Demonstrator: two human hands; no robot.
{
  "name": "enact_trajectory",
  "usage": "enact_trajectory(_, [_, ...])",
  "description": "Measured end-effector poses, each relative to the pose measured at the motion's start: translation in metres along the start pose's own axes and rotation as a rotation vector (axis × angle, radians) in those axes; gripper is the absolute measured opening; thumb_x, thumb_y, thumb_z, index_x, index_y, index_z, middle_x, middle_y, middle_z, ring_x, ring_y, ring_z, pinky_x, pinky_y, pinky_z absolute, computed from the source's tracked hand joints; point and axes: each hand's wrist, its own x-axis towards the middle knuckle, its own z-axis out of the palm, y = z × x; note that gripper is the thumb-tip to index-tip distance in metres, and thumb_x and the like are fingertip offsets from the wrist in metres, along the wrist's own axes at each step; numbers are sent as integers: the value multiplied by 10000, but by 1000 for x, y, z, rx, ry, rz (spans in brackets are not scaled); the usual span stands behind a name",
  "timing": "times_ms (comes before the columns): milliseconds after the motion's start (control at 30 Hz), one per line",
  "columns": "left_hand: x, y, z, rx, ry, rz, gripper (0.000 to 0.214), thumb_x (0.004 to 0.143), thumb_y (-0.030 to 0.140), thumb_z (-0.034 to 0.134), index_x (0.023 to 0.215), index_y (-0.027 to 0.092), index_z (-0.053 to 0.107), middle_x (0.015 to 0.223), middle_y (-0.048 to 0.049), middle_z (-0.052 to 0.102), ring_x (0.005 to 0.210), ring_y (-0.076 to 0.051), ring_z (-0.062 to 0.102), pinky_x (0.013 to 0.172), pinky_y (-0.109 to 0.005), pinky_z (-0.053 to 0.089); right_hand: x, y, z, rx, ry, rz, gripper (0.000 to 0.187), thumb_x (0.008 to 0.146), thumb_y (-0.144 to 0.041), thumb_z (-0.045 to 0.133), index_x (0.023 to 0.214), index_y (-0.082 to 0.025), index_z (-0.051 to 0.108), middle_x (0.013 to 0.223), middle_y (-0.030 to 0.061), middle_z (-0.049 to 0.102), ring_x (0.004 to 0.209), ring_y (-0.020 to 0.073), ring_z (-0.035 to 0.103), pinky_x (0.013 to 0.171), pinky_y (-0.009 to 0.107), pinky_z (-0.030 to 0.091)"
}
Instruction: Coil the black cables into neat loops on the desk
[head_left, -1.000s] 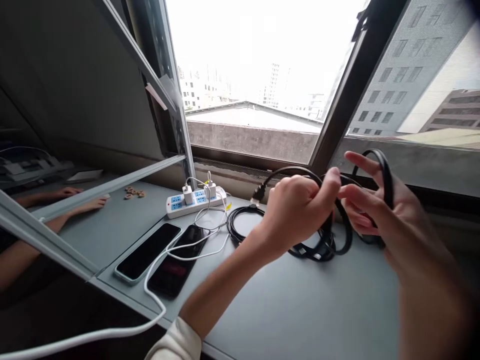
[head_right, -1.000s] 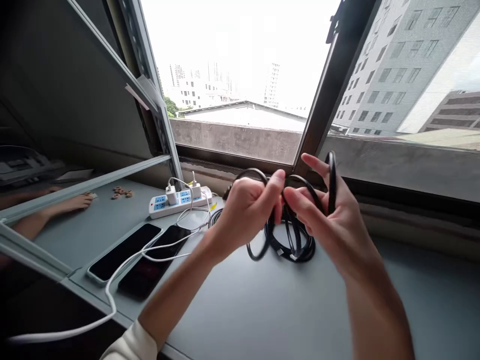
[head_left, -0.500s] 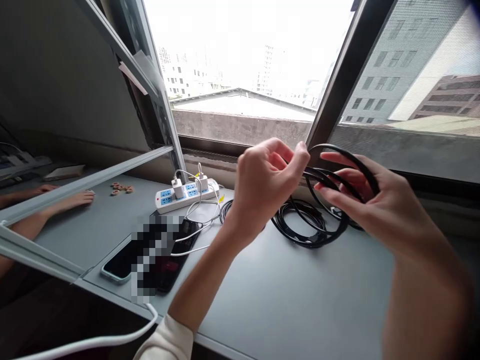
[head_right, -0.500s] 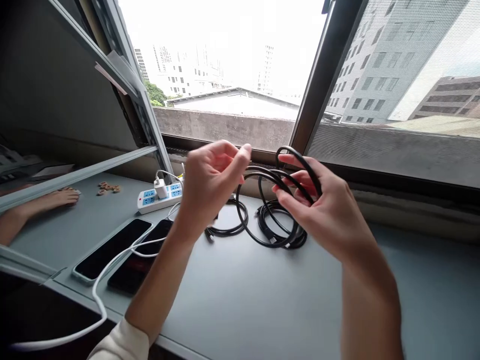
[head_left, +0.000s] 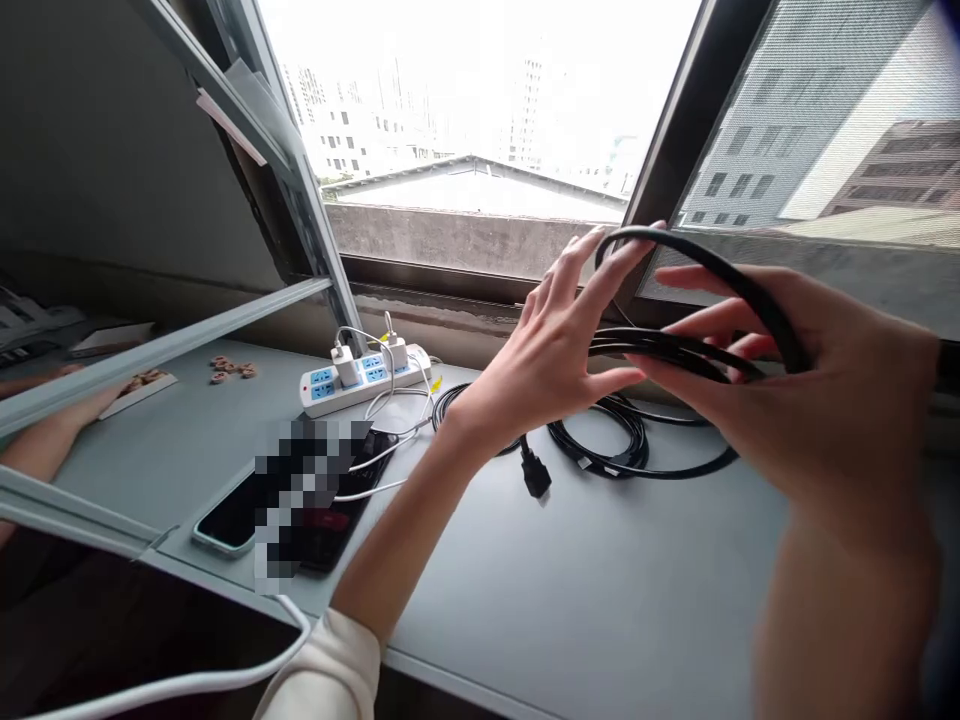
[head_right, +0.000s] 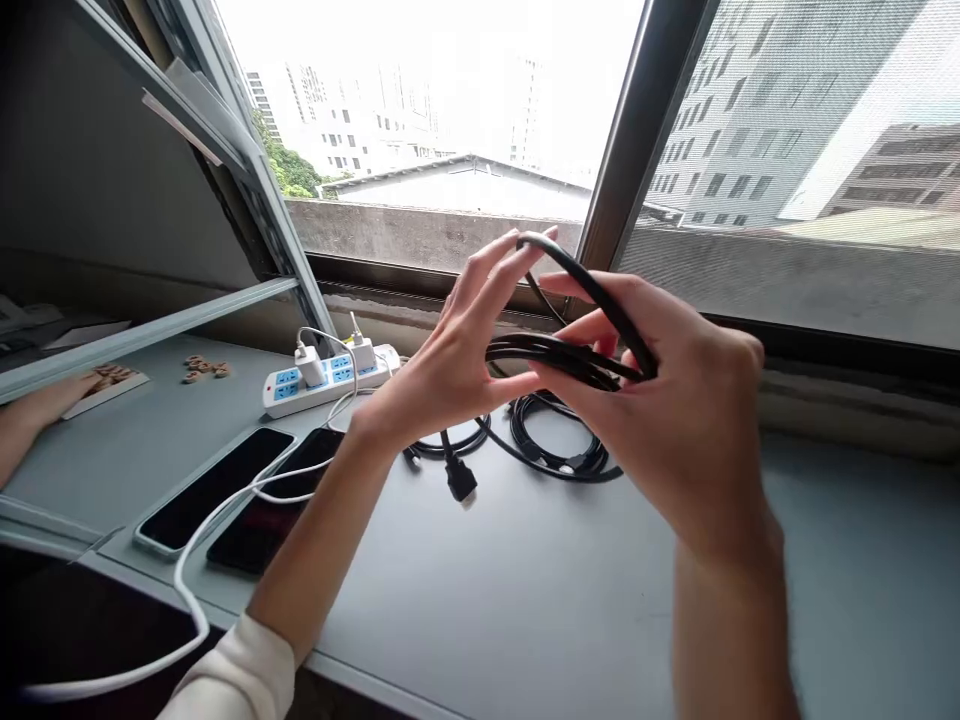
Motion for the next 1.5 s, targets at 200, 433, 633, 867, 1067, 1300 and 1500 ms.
enact_trajectory(200, [8, 9, 2, -169, 233, -217, 294, 776, 170, 579, 1053, 208, 487, 1046, -77, 542, 1044, -237, 522, 817, -333, 438, 4, -6, -4, 86, -34, -31, 144, 771, -323, 718, 896, -253, 701, 796, -1, 654, 712, 184, 585, 546, 295, 406])
enact_trajectory(433, [8, 8, 4, -263, 228, -443, 388, 775, 190, 584, 448, 158, 377, 460, 24, 356, 460, -89, 407, 463, -213, 252, 6, -7, 9, 163, 65, -44, 92, 757, -292, 734, 831, -266, 686, 794, -6, 657, 720, 212, 593, 560, 314, 440])
enact_trajectory(633, [9, -4, 0, -658, 310, -594, 309, 703, 171, 589, 450, 161, 412, 421, 59, 285, 357, -46, 217, 377, -211, 157, 12, 23, 37, 168, -7, 72, 153, 795, -179, 634, 941, -221, 650, 787, -17, 663, 715, 184, 623, 624, 266, 472])
enact_trajectory(867, [11, 3, -8, -894, 467, -725, 259, 653, 173, 596, 467, 173, 416, 365, 74, 253, 303, -39, 178, 311, -215, 94, 10, 37, 40, 90, -131, 197, 116, 819, -250, 586, 866, -199, 679, 687, -5, 663, 636, 191, 638, 632, 281, 478])
enact_trajectory(1067, [12, 12, -4, -939, 466, -706, 319, 666, 153, 586, 457, 166, 345, 374, 78, 221, 301, -25, 171, 313, -200, 100, 9, 39, 30, 159, -203, 240, 107, 768, -285, 676, 686, -222, 704, 667, -9, 668, 643, 224, 650, 604, 300, 497])
enact_trajectory(1300, [13, 11, 4, -964, 523, -742, 429, 740, 180, 581, 485, 171, 235, 398, 80, 193, 314, -25, 170, 316, -187, 137, 13, 36, 29, 351, -27, 281, 231, 766, -434, 693, 790, -205, 708, 667, 13, 661, 596, 205, 639, 567, 291, 505])
enact_trajectory(1500, [11, 6, 10, -946, 537, -638, 412, 775, 169, 533, 474, 176, 251, 405, 72, 226, 315, -35, 186, 323, -202, 140, 14, 31, 26, 574, 5, 301, 273, 797, -467, 649, 695, -216, 682, 602, -4, 611, 452, 152, 569, 445, 255, 445])
